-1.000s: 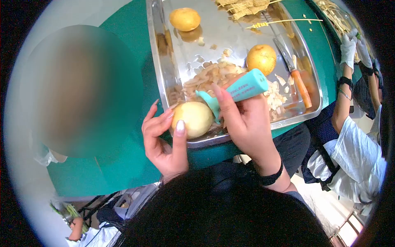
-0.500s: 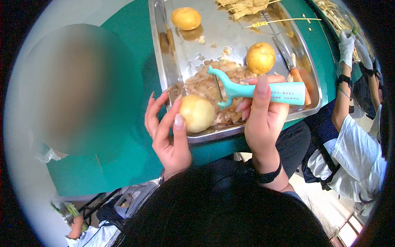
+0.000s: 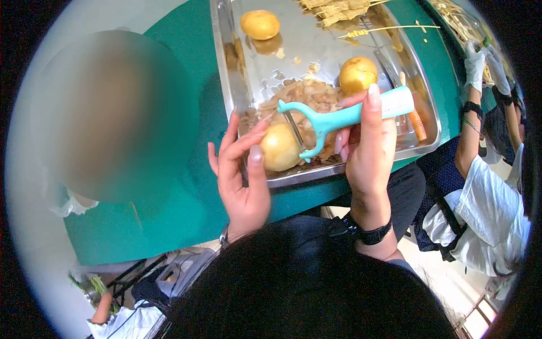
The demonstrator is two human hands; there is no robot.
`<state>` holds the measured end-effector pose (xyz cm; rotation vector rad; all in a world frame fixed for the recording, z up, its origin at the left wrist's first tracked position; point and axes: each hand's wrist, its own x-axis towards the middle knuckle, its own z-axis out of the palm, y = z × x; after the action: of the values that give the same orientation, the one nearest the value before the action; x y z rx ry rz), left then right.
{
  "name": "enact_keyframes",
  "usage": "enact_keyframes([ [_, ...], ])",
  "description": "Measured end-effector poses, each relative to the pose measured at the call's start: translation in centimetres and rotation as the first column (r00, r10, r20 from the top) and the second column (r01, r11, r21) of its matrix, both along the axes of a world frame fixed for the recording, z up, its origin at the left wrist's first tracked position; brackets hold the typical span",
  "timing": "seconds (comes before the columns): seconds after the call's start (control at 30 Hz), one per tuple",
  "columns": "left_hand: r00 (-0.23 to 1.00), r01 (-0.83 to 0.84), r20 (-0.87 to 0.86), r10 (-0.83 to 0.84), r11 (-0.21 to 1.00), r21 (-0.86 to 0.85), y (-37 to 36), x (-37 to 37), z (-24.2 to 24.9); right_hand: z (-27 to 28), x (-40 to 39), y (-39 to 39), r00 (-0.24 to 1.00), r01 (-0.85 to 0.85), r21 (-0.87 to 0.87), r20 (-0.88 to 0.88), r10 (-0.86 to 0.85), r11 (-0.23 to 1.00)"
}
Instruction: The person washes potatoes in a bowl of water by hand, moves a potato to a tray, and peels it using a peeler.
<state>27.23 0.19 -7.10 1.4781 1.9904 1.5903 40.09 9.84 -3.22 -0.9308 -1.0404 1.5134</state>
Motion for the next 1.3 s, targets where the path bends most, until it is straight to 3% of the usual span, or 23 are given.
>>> enact_keyframes([
  [0.53,0.999,-0.020,-0.043,0.023,0.997,0.072,0.33,-0.28,0.18,-0.18,0.05,0.24,0.998,-0.041,0.021,-0.043,0.042,0.999],
  [0.63,0.999,-0.021,-0.028,0.024,0.995,0.095,0.49,-0.31,-0.10,0.00,-0.27,0.20,0.998,0.031,-0.027,0.057,-0.030,0.999],
  [1.13,0.999,-0.017,-0.028,0.021,0.990,0.141,0.64,-0.41,-0.58,-0.02,-0.09,0.07,1.000,0.000,-0.025,-0.017,-0.001,1.000],
  [1.23,1.000,-0.009,-0.005,0.010,0.990,0.143,0.61,-0.38,-0.65,-0.39,-0.35,-0.21,0.997,0.072,0.002,0.034,-0.072,0.997],
  [1.3,1.000,-0.025,-0.005,0.026,0.992,0.124,0.47,-0.37,-0.73,-0.95,-0.26,-0.45,0.992,0.074,0.125,0.091,-0.086,0.989],
])
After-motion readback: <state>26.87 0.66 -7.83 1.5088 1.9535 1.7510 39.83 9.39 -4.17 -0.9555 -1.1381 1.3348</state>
